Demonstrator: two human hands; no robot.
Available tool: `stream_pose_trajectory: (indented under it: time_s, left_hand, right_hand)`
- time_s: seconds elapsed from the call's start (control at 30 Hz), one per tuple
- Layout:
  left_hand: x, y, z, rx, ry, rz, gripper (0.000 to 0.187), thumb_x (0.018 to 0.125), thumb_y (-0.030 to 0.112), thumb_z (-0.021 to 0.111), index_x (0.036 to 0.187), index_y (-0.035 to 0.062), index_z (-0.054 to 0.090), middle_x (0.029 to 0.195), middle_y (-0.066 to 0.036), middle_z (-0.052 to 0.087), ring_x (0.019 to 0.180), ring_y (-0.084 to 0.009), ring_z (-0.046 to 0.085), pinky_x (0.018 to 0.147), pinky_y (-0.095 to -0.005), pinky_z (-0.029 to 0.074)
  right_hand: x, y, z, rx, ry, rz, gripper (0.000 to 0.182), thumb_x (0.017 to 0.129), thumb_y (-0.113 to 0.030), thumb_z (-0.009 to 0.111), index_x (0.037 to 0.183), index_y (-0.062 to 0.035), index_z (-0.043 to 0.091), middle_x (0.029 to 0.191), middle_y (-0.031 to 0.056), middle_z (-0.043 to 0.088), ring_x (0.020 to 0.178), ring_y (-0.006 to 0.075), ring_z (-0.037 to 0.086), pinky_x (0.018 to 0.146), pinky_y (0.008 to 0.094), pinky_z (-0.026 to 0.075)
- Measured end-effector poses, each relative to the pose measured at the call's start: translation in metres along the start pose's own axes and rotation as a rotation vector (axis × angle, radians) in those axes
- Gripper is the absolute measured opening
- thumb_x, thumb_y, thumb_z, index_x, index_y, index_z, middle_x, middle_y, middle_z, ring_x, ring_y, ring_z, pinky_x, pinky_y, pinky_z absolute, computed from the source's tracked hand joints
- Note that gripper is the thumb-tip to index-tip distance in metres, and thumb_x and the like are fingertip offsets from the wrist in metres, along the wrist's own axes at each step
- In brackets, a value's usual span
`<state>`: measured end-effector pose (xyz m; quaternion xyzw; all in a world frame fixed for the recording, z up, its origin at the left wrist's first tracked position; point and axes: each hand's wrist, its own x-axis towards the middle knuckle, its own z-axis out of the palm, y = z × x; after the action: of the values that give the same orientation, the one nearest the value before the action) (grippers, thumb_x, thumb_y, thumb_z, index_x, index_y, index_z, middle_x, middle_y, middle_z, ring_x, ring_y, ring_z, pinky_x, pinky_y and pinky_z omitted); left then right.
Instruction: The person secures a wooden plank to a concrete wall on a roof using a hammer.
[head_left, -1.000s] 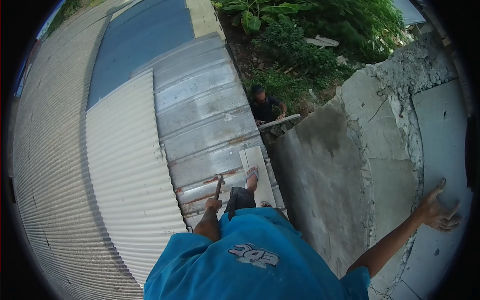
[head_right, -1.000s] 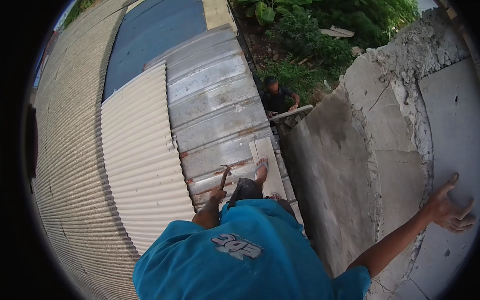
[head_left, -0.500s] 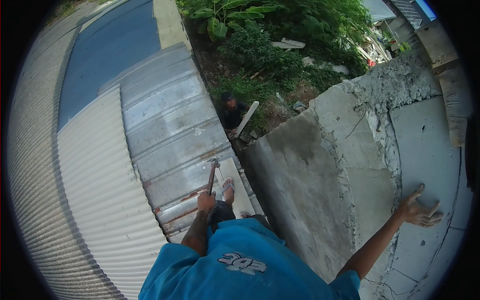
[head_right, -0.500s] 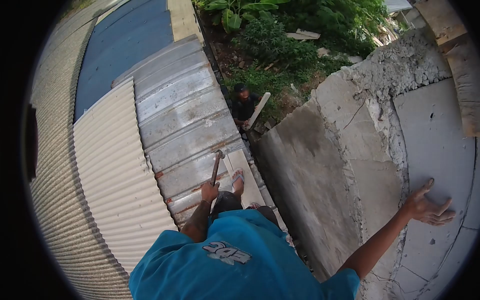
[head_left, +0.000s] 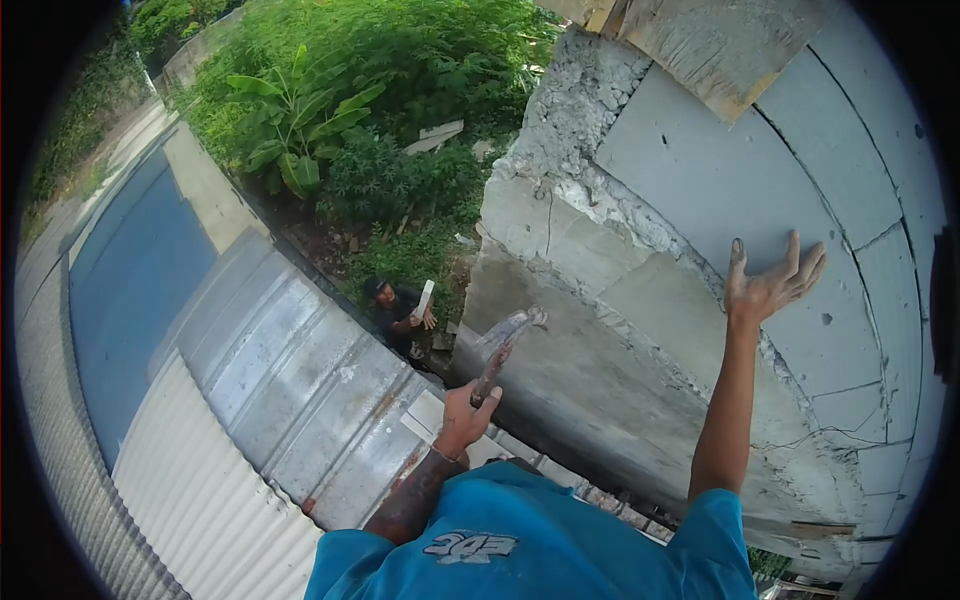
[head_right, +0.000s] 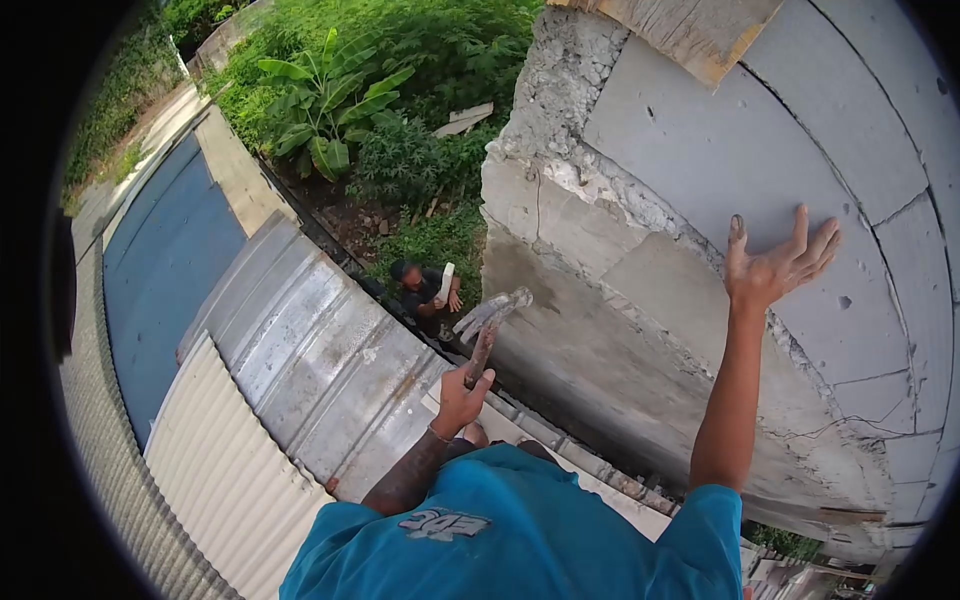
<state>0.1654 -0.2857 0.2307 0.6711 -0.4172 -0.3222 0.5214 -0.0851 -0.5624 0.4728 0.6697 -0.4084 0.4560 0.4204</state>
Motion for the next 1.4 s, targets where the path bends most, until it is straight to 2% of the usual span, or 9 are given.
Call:
stream_pose_trajectory:
  time_s: [0.13, 0.47, 0.6, 0.7, 0.8, 0.87, 0.97, 1.2, 1.4]
  left_hand:
    - [0.007, 0.034, 0.035, -0.099, -0.078, 0.171, 0.028, 0.085, 0.022, 0.064, 0.073, -0.0018, 0.056, 0.053, -0.014, 0.046, 0.045, -0.0236, 0.044, 0.048, -0.0367, 0.036]
    - [-0.031, 0.056, 0.082, -0.188, -0.133, 0.089, 0.028, 0.087, 0.023, 0.062, 0.075, -0.0015, 0.056, 0.055, -0.014, 0.045, 0.048, -0.0221, 0.041, 0.05, -0.036, 0.037]
    - [-0.041, 0.06, 0.081, -0.13, -0.15, 0.032, 0.022, 0.084, 0.019, 0.062, 0.083, -0.0025, 0.059, 0.062, -0.019, 0.052, 0.054, -0.0352, 0.053, 0.053, -0.039, 0.041]
    - [-0.043, 0.04, 0.094, -0.175, -0.122, 0.132, 0.02, 0.086, 0.017, 0.06, 0.086, -0.0024, 0.059, 0.062, -0.014, 0.055, 0.058, -0.0196, 0.057, 0.056, -0.0351, 0.044]
    - [-0.044, 0.035, 0.102, -0.13, -0.13, 0.239, 0.022, 0.077, 0.013, 0.062, 0.091, -0.0033, 0.059, 0.073, -0.021, 0.061, 0.069, -0.0385, 0.062, 0.062, -0.0434, 0.048]
    - [-0.041, 0.03, 0.104, -0.098, -0.264, 0.202, 0.028, 0.075, 0.014, 0.063, 0.097, -0.0023, 0.057, 0.084, -0.022, 0.061, 0.081, -0.0415, 0.059, 0.069, -0.045, 0.048]
    - [-0.03, 0.064, 0.091, 0.02, -0.194, 0.521, 0.036, 0.076, 0.02, 0.065, 0.105, 0.0012, 0.054, 0.096, -0.019, 0.056, 0.094, -0.0384, 0.054, 0.08, -0.0423, 0.045]
    - [-0.057, -0.098, 0.077, 0.332, -0.306, -0.002, 0.039, 0.082, 0.036, 0.064, 0.104, 0.0049, 0.054, 0.098, -0.016, 0.055, 0.094, -0.0346, 0.056, 0.08, -0.0464, 0.044]
    - [-0.135, -0.218, 0.003, 0.572, -0.067, -0.594, 0.043, 0.078, 0.038, 0.062, 0.103, 0.0042, 0.057, 0.1, -0.021, 0.06, 0.093, -0.038, 0.06, 0.081, -0.0478, 0.048]
  right_hand:
    - [0.004, 0.001, -0.036, 0.109, -0.207, 0.047, 0.072, 0.076, -0.048, 0.068, 0.133, -0.0129, 0.045, 0.15, 0.0136, 0.025, 0.141, 0.0334, 0.018, 0.113, 0.0506, 0.017]
    - [-0.033, -0.016, -0.072, 0.417, -0.33, 0.161, 0.065, 0.078, -0.049, 0.067, 0.124, -0.0064, 0.052, 0.142, 0.0185, 0.037, 0.135, 0.0357, 0.031, 0.108, 0.0491, 0.026]
    - [-0.148, -0.078, -0.118, 1.077, -1.114, 0.366, 0.064, 0.084, -0.055, 0.056, 0.118, -0.0009, 0.052, 0.118, 0.0215, 0.054, 0.112, 0.0362, 0.052, 0.098, 0.0437, 0.039]
    - [-0.196, -0.12, -0.153, 1.582, -1.319, 0.703, 0.039, 0.087, -0.026, 0.064, 0.115, -0.0008, 0.054, 0.11, 0.0153, 0.059, 0.103, 0.0232, 0.057, 0.092, 0.0359, 0.043]
    - [-0.187, -0.15, -0.154, 1.668, -1.132, 1.114, 0.02, 0.088, -0.008, 0.061, 0.106, 0.0003, 0.056, 0.104, 0.0132, 0.061, 0.1, 0.0173, 0.057, 0.09, 0.0319, 0.044]
    - [-0.189, -0.143, -0.152, 1.676, -1.074, 1.033, 0.013, 0.089, -0.005, 0.058, 0.1, 0.0017, 0.056, 0.097, 0.0121, 0.063, 0.096, 0.0173, 0.058, 0.088, 0.0314, 0.045]
    - [-0.165, -0.124, -0.142, 1.43, -0.964, 0.874, 0.009, 0.091, -0.007, 0.057, 0.092, 0.0008, 0.053, 0.08, 0.0082, 0.06, 0.08, 0.0135, 0.057, 0.073, 0.0275, 0.044]
    - [-0.039, -0.051, -0.054, 0.638, -0.208, 0.47, 0.032, 0.091, -0.022, 0.063, 0.102, 0.003, 0.046, 0.084, 0.0053, 0.049, 0.073, 0.0122, 0.047, 0.063, 0.026, 0.041]
    - [0.031, -0.045, -0.015, 0.165, -0.085, 0.453, 0.051, 0.092, -0.043, 0.057, 0.103, 0.0055, 0.047, 0.088, 0.017, 0.055, 0.079, 0.0271, 0.058, 0.07, 0.0368, 0.048]
